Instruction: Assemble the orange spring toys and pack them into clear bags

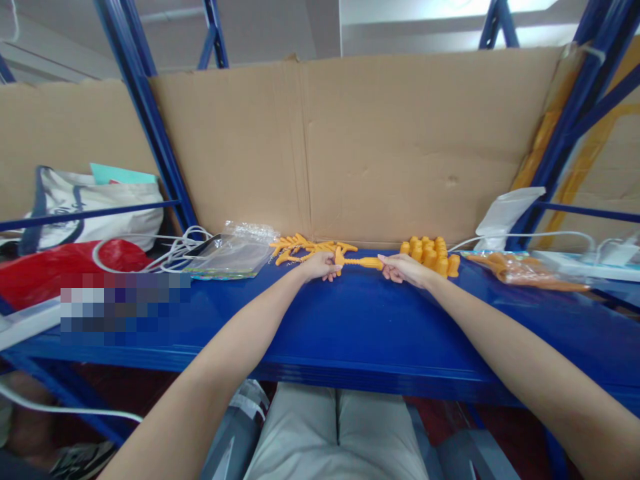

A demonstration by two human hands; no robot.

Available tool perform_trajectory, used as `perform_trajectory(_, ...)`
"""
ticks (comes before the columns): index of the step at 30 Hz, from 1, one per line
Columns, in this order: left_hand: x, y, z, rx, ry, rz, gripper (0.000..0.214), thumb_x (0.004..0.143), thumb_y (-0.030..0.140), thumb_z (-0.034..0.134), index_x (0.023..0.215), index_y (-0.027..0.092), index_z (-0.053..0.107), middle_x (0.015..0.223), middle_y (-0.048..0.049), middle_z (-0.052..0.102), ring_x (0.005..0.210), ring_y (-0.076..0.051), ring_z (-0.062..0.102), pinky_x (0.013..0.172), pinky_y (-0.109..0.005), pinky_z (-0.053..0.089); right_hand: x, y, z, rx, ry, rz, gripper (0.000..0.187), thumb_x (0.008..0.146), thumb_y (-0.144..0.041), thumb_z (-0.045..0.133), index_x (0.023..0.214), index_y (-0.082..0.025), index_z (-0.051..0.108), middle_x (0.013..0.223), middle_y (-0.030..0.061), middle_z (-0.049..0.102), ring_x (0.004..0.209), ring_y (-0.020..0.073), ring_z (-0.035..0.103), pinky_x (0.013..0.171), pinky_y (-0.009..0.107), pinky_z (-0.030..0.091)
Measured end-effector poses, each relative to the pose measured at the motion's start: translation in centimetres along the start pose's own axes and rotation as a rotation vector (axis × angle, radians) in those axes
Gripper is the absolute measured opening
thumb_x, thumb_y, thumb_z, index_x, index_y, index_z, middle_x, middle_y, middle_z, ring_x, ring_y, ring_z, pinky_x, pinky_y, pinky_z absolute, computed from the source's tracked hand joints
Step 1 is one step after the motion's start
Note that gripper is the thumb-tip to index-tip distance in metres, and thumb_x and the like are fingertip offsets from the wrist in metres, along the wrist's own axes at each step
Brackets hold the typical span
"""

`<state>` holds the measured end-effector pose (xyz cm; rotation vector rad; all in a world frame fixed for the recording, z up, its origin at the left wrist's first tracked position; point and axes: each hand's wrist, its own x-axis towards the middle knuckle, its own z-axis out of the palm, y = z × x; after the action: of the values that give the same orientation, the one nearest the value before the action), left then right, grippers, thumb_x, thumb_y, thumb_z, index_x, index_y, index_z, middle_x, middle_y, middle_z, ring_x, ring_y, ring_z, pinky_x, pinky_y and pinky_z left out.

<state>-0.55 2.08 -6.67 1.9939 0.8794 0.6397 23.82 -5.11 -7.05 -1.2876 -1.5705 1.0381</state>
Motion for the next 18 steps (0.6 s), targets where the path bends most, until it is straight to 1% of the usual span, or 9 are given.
perform_trajectory(2,-0.14,0.26,-0.04,0.003,0.003,-0.015,0.011,0.079,0.013,0.063,0.073,0.013,0.054,0.054,0.0037,0.058,0.04,-0.004,0.052,0.036,-0.013,0.037,-0.06,-0.08,0.04,0.028,-0.004,0.011,0.041,0.083,-0.053,0.059,0.066,-0.016,0.055,0.057,0.0042,0.06,0.039,0.006,0.042,0.036,0.021,0.029)
perform_trajectory(4,-0.28,0.5,-0.11,0.007,-0.005,-0.03,0.012,0.079,0.014,0.064,0.071,0.013,0.054,0.054,0.0035,0.058,0.041,-0.004,0.052,0.037,-0.013,0.037,-0.14,-0.18,0.01,0.077,-0.005,0.015,0.033,0.083,-0.048,0.062,0.075,-0.016,0.057,0.066,0.0043,0.064,0.044,0.007,0.048,0.038,0.02,0.036)
perform_trajectory(6,-0.39,0.67,-0.16,0.009,-0.019,-0.045,0.013,0.08,0.014,0.063,0.07,0.012,0.055,0.054,0.0029,0.058,0.042,-0.005,0.052,0.038,-0.013,0.037,-0.21,-0.31,-0.09,0.132,-0.008,0.01,0.025,0.08,-0.04,0.069,0.088,-0.018,0.059,0.072,0.0018,0.064,0.051,0.0086,0.055,0.044,0.02,0.043)
perform_trajectory(8,-0.44,0.75,-0.19,0.008,-0.031,-0.053,0.012,0.081,0.014,0.062,0.07,0.012,0.056,0.055,0.0019,0.059,0.043,-0.005,0.053,0.039,-0.014,0.038,-0.24,-0.45,-0.16,0.157,-0.014,-0.006,0.028,0.074,-0.031,0.075,0.094,-0.02,0.059,0.071,-0.0008,0.063,0.055,0.0094,0.058,0.049,0.021,0.048)
perform_trajectory(11,-0.46,0.7,-0.23,0.021,-0.031,-0.058,0.011,0.081,0.015,0.061,0.072,0.011,0.057,0.059,0.0003,0.06,0.046,-0.006,0.054,0.042,-0.015,0.041,-0.15,-0.57,-0.14,0.096,0.001,-0.047,0.024,0.07,-0.028,0.077,0.087,-0.017,0.063,0.07,-0.0007,0.063,0.053,0.0078,0.056,0.049,0.02,0.047)
perform_trajectory(14,-0.44,0.53,-0.23,0.025,-0.019,-0.052,0.008,0.081,0.014,0.061,0.075,0.011,0.057,0.06,0.0007,0.06,0.046,-0.006,0.054,0.043,-0.016,0.042,0.01,-0.56,0.03,0.016,0.023,-0.088,0.022,0.072,-0.033,0.075,0.078,-0.014,0.066,0.068,0.0013,0.064,0.051,0.0066,0.053,0.047,0.018,0.042)
perform_trajectory(18,-0.4,0.31,-0.16,0.02,0.005,-0.031,0.006,0.081,0.013,0.061,0.078,0.011,0.056,0.059,0.0014,0.061,0.044,-0.006,0.053,0.042,-0.015,0.042,0.09,-0.44,0.29,0.015,0.051,-0.063,0.032,0.077,-0.042,0.07,0.067,-0.012,0.066,0.062,0.0043,0.064,0.051,0.0077,0.052,0.047,0.02,0.041)
